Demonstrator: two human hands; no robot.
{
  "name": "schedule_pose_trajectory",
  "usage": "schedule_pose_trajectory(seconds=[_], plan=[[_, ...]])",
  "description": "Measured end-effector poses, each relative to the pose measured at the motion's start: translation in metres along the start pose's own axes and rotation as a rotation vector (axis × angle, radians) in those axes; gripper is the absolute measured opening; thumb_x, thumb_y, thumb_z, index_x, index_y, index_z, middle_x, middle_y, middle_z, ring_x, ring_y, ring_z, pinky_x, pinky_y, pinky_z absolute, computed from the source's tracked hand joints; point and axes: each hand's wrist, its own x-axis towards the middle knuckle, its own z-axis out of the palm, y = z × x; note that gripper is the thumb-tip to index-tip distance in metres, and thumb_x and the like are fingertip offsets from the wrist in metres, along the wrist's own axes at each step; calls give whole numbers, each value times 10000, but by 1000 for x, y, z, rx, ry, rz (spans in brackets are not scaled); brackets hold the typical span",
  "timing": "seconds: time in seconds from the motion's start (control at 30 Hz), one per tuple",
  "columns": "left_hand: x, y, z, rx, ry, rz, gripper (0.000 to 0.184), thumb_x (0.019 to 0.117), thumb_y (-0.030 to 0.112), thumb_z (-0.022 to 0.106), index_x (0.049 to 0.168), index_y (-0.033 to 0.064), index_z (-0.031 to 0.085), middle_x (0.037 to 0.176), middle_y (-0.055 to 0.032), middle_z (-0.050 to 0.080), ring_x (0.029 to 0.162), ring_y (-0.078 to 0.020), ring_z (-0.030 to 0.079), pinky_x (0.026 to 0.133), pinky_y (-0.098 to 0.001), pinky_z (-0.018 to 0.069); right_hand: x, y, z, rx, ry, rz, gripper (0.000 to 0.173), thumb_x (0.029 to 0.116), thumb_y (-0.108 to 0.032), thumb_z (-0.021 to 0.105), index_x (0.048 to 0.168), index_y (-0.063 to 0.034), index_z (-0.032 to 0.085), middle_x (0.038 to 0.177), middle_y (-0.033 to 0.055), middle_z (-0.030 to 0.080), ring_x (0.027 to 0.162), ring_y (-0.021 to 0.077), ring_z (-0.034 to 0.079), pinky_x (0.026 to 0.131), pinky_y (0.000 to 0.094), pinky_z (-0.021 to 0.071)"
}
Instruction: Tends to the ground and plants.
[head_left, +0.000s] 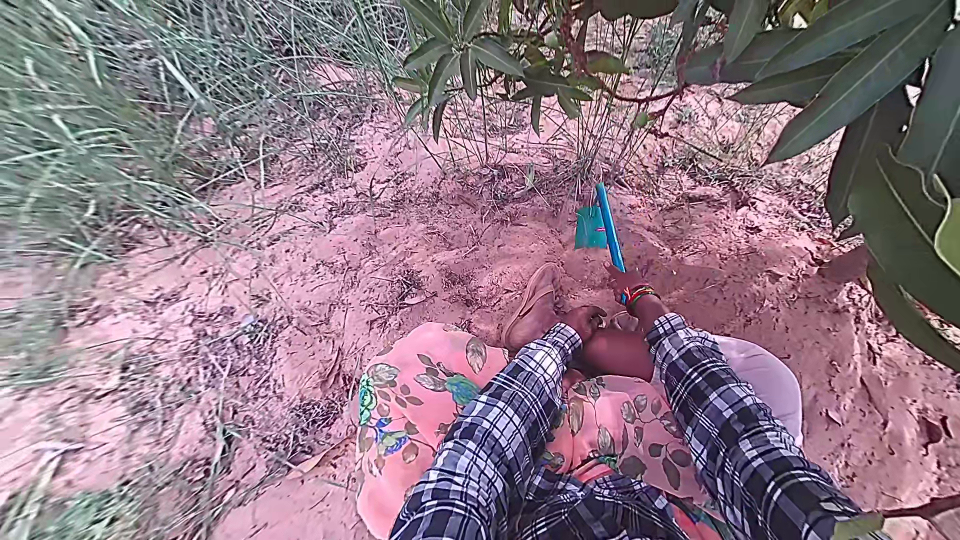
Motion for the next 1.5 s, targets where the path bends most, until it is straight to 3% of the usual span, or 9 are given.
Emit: schedule_pose_trajectory(seconds=[0.13, 0.23, 0.33, 0.43, 0.6, 0.77, 0.97, 1.23, 1.5], plan=[[14, -24, 6, -9, 3, 34, 398, 1088, 114, 400, 1437, -7, 547, 1368, -217, 630, 1324, -319, 574, 1170, -453, 376, -7, -12, -4, -45, 140, -252, 693, 1022, -649, 477, 1126, 16, 640, 767, 124, 591, 625, 244, 548, 624, 475, 505], [20, -34, 9, -4, 32, 52, 392, 1082, 119, 415, 1428, 11, 563, 1364, -209, 637, 1319, -319, 584, 1166, -460, 394, -14, -26, -9, 102, 174, -384, 539, 1067, -555, 464, 1060, -28, 574, 615, 18, 462, 469, 147, 446, 484, 352, 454], [22, -31, 8, -12, 5, -6, 394, 1089, 123, 415, 1451, 36, 545, 1400, -195, 616, 1342, -300, 564, 1175, -450, 375, -20, -30, -15, 185, 76, -289, 464, 1078, -519, 470, 978, -69, 525, 534, -34, 414, 388, 94, 414, 404, 283, 433], [39, -50, 18, -16, 4, 60, 389, 1083, 130, 424, 1433, 35, 564, 1361, -203, 637, 1303, -313, 596, 1157, -477, 408, -10, -8, -13, 5, -27, -16, 550, 1049, -589, 479, 1046, -52, 602, 680, 14, 466, 516, 131, 448, 519, 324, 453], [33, -45, 16, -15, 27, 59, 385, 1083, 116, 422, 1426, 17, 565, 1353, -208, 640, 1298, -316, 600, 1158, -473, 409, -22, -1, 10, -40, -70, 89, 469, 1049, -559, 506, 963, -106, 590, 687, -35, 456, 535, 96, 432, 555, 269, 436], [8, -12, 5, -7, 2, -1, 403, 1087, 90, 395, 1452, -24, 523, 1389, -232, 614, 1344, -335, 558, 1179, -464, 359, -43, -8, 2, -176, -46, -83, 623, 1039, -594, 491, 1245, -16, 598, 875, 92, 573, 666, 173, 533, 657, 369, 515], [10, -19, 4, 4, 12, 9, 403, 1084, 95, 391, 1444, -3, 543, 1387, -214, 623, 1352, -334, 552, 1181, -470, 354, -19, -16, 6, -83, 111, -398, 587, 1065, -548, 476, 1247, -4, 596, 736, 95, 570, 592, 208, 533, 606, 416, 500], [22, -32, 11, -14, 19, 35, 403, 1090, 130, 406, 1444, -5, 542, 1369, -221, 631, 1320, -324, 582, 1169, -460, 385, 4, 4, 11, -143, -115, 39, 463, 1060, -525, 510, 1095, -71, 587, 697, -15, 482, 494, 84, 439, 483, 256, 433], [8, -15, 6, 12, 8, 21, 405, 1098, 101, 386, 1464, -16, 513, 1404, -221, 608, 1359, -325, 549, 1188, -448, 356, -1, 6, 14, -193, -134, 13, 393, 1069, -433, 542, 1162, -53, 580, 732, -2, 513, 520, 88, 469, 512, 261, 451]])
